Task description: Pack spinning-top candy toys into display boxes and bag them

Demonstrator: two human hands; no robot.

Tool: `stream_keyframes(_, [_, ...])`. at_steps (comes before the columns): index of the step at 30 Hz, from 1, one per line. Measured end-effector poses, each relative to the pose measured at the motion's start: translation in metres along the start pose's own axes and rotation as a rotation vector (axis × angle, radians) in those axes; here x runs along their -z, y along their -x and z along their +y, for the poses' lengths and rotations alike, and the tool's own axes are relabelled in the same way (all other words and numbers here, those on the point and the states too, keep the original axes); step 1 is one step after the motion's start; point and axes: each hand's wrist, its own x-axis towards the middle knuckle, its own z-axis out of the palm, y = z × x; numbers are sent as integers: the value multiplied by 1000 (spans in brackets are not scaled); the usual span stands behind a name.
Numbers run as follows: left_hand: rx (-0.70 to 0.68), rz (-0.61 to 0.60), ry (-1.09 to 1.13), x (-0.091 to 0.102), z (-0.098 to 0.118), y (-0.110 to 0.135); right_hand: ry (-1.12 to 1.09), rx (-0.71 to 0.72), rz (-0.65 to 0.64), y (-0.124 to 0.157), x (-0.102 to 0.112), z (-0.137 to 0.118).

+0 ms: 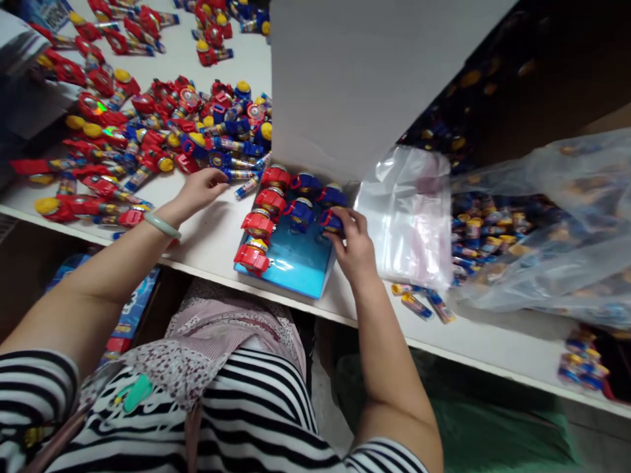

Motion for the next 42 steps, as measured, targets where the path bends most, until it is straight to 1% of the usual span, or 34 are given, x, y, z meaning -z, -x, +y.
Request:
stream_keyframes(2, [-64,-95,-95,-11,9,0,102,-11,-27,-3,-2,1])
stream_keyframes(4, [-80,-139,-162,-26,20,-2,211,-27,-36,-4,-4,2])
stream_keyframes(6, [-12,-134,-135,-40,29,-6,267,-37,-61,-5,0,1])
stream_keyframes(8, [78,-115,-39,-45,33,-10,274,-21,-83,-7,10,-4])
stream_keyframes(9, [107,-110,11,-44,31,-10,261,-9,-62,-8,16,-8])
stream_keyframes(11, [134,-109,71,-32,24,-7,176,12,67,-11,27,-22])
stream_keyframes(13, [119,-91,180,-16,17,5,-15,20,207,-18,27,-44])
stream_keyframes(14, [84,-58,266,-7,15,14,-142,16,227,-24,22,-58])
stream_keyframes(15, [25,-1,353,-1,15,23,-280,8,206,-31,13,-72])
stream_keyframes(17, [-151,189,453,8,25,44,-536,-9,92,-51,-12,-102])
stream_keyframes(19, [-360,423,383,11,42,62,-708,-19,7,-73,-38,-129])
stream_keyframes(20, [-468,518,318,11,51,70,-752,-18,7,-83,-48,-138])
stream_keyframes(21, [-574,573,255,12,59,75,-766,-14,32,-90,-53,-145])
stream_keyframes(22, [-675,571,211,13,63,77,-752,-10,83,-95,-54,-148])
stream_keyframes(23, [-753,522,196,16,63,76,-716,-3,157,-97,-50,-147])
stream_keyframes(24, [-779,455,213,21,59,73,-663,7,248,-95,-41,-142])
stream_keyframes(25, [-740,407,252,26,50,66,-599,24,346,-90,-29,-135])
stream_keyframes(26, [-637,394,294,32,36,57,-528,44,442,-81,-15,-125])
stream_keyframes(27, [-478,407,326,37,20,46,-452,59,518,-69,-2,-114])
stream_keyframes(28, [-294,446,325,40,4,34,-376,59,553,-56,9,-102])
stream_keyframes(29, [-134,436,279,41,-12,21,-306,42,545,-41,16,-92])
stream_keyframes(30, [-27,368,208,39,-26,10,-247,9,498,-26,18,-83])
stream_keyframes(31, [39,282,118,34,-35,1,-202,-31,426,-11,15,-76])
stream_keyframes(33, [86,118,-60,20,-44,-11,-156,-88,292,13,-3,-66])
stream_keyframes(34, [96,78,-126,11,-43,-14,-147,-95,263,21,-14,-63])
stream_keyframes(36, [123,60,-189,-2,-40,-16,-141,-99,229,30,-33,-60])
stream_keyframes(37, [139,55,-190,-6,-38,-16,-145,-102,205,31,-38,-59])
stream_keyframes(39, [159,25,-168,-7,-37,-14,-174,-112,130,30,-40,-60])
stream_keyframes(40, [167,9,-158,-5,-38,-13,-195,-110,98,28,-38,-61])
stream_keyframes(42, [158,5,-143,4,-40,-10,-236,-94,74,23,-32,-65])
